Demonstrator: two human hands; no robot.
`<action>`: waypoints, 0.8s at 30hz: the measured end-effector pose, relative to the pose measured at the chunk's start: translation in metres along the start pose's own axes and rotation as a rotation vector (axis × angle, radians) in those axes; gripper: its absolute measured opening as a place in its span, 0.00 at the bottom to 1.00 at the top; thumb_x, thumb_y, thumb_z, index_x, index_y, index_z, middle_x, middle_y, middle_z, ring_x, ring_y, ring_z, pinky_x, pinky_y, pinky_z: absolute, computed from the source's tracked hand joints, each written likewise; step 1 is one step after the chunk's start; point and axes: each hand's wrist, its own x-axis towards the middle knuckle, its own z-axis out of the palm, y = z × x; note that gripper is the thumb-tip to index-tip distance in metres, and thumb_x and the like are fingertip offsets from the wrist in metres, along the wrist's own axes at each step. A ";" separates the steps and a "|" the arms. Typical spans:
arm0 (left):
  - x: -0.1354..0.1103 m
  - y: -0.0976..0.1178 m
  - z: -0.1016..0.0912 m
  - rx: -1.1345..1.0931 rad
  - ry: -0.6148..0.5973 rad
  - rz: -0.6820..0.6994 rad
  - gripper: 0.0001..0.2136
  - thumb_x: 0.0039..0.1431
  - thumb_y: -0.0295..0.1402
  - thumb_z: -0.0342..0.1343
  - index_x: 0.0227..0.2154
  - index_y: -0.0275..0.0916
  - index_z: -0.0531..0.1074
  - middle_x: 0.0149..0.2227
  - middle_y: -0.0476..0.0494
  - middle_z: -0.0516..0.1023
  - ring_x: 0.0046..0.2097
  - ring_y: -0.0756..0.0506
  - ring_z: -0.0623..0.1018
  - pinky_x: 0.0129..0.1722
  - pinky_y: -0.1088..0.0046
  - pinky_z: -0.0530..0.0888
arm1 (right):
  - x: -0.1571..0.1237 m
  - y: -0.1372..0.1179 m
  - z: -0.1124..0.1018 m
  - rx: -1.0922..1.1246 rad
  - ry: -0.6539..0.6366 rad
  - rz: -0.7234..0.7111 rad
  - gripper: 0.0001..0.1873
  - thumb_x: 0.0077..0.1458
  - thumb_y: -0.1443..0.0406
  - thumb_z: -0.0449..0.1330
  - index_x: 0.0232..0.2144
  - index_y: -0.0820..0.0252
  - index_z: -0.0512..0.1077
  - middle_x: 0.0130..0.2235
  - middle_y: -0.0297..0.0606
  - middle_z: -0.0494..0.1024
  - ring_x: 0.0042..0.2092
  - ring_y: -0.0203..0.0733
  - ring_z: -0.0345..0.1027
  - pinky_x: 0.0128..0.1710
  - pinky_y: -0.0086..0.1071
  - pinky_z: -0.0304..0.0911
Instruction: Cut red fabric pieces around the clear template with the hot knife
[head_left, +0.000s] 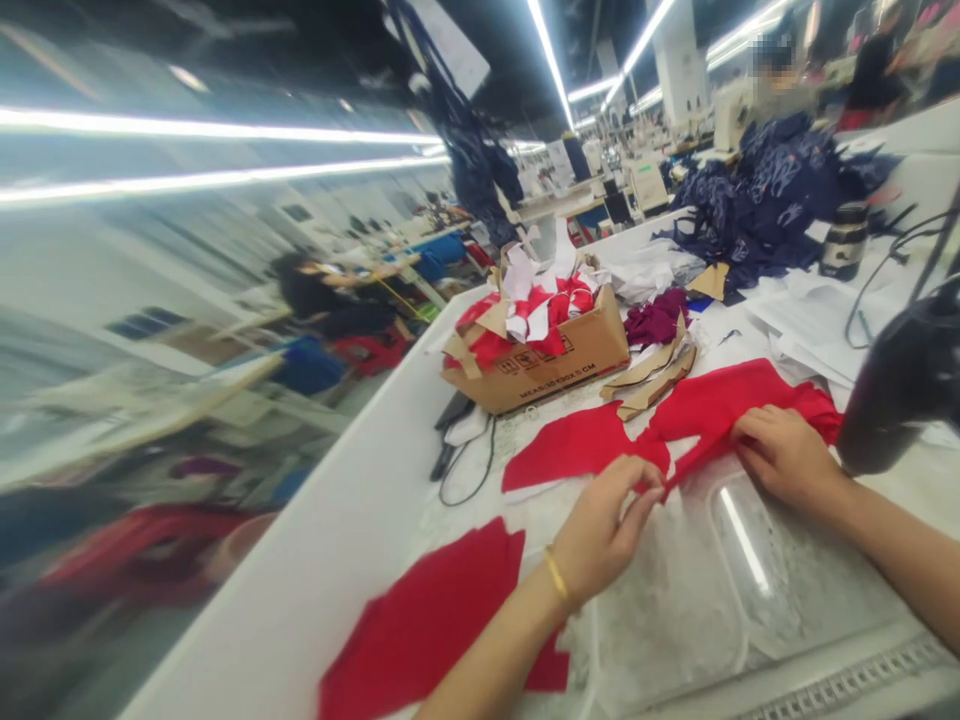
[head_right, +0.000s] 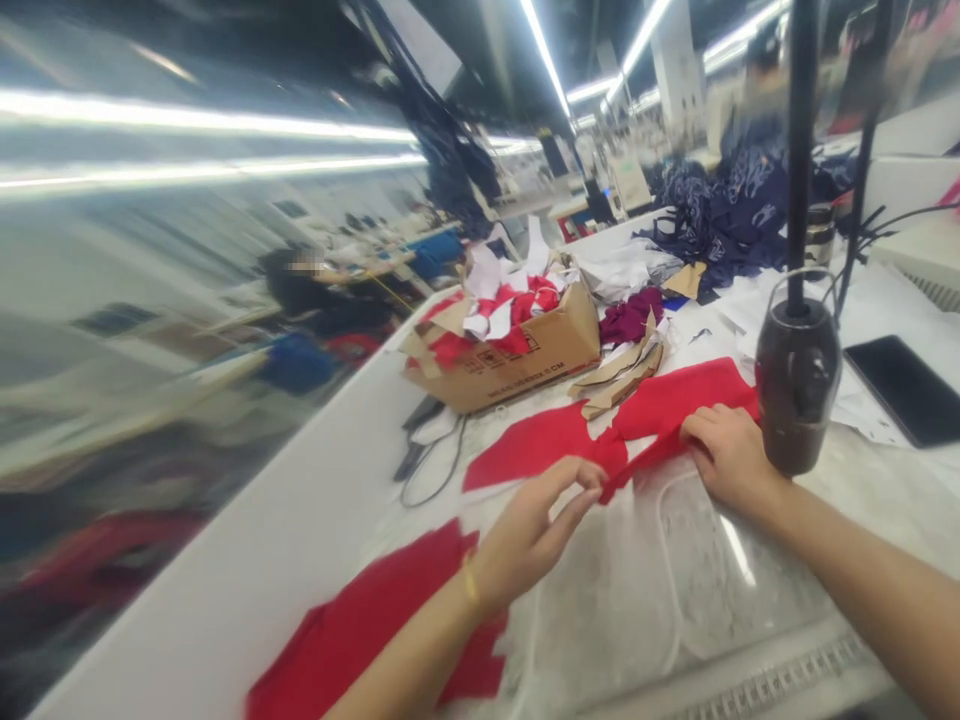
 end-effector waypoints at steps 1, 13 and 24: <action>-0.008 0.005 -0.013 -0.172 -0.134 -0.098 0.11 0.71 0.36 0.45 0.32 0.41 0.67 0.32 0.47 0.75 0.33 0.47 0.74 0.35 0.72 0.73 | 0.000 -0.003 -0.004 0.116 -0.057 0.032 0.05 0.55 0.70 0.55 0.32 0.57 0.70 0.33 0.37 0.78 0.36 0.42 0.69 0.38 0.36 0.62; -0.087 -0.035 -0.032 -0.113 -0.134 -0.576 0.16 0.67 0.45 0.48 0.29 0.40 0.69 0.29 0.45 0.73 0.32 0.44 0.75 0.34 0.65 0.77 | 0.002 -0.011 -0.010 0.236 -0.418 0.238 0.14 0.51 0.68 0.62 0.42 0.56 0.67 0.26 0.26 0.71 0.30 0.38 0.67 0.32 0.30 0.59; -0.120 0.008 0.018 0.339 -0.016 0.056 0.14 0.71 0.28 0.46 0.56 0.38 0.69 0.53 0.38 0.78 0.54 0.42 0.79 0.56 0.64 0.78 | 0.000 0.007 0.000 -0.069 -0.242 0.240 0.17 0.53 0.68 0.61 0.47 0.54 0.70 0.41 0.38 0.81 0.39 0.46 0.75 0.37 0.35 0.66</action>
